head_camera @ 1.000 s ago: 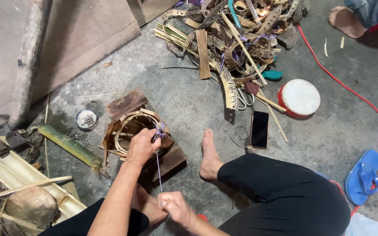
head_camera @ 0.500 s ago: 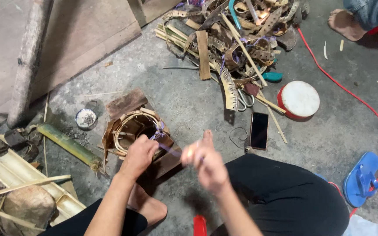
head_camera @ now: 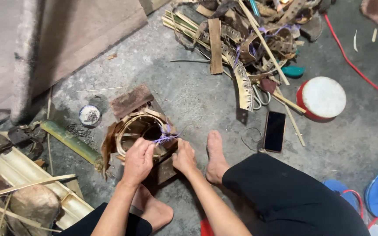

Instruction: Repair a small wooden percussion instrument by threading and tying purple string around its frame

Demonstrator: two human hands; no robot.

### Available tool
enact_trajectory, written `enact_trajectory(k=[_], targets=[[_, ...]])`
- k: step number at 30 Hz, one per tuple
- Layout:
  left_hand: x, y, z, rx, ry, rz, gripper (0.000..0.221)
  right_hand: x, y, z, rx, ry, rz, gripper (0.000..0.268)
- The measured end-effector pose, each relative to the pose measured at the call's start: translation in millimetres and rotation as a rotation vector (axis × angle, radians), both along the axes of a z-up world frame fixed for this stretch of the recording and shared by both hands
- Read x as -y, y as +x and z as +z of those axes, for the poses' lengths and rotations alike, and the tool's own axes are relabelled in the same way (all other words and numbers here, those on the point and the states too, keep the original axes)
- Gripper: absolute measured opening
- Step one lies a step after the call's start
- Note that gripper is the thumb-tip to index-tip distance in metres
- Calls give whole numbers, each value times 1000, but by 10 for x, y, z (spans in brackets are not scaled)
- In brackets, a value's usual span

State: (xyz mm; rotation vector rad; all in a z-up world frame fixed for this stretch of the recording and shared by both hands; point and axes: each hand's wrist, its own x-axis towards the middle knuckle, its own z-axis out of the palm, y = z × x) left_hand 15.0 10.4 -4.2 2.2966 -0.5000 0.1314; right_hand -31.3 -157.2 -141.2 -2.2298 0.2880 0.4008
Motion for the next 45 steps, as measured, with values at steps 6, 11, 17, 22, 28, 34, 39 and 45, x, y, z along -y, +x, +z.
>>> enact_trajectory(k=[6,11,17,22,28,34,39,45], targets=[[99,73,38,-23,-92,3,25,55,-81,-443,34,28,78,71],[111,44,77,-6,-88,-11,25,98,15,-65,315,-116,58,49],[148,-97,118,76,-98,-45,17,-220,33,992,979,-1,-42,24],[245,-248,283,152,2,-129,9,-200,-58,1024,800,369,-1,22],[137,-70,269,-101,-73,82,22,-220,-76,693,732,659,-235,29],[103,213,667,-437,490,116,37,-12,19,541,58,1867,-1175,48],[-71,311,265,-332,566,51,45,120,213,347,-137,1997,-1164,46],[-133,308,-107,-2,508,5,42,164,370,199,-157,1875,-1133,44]])
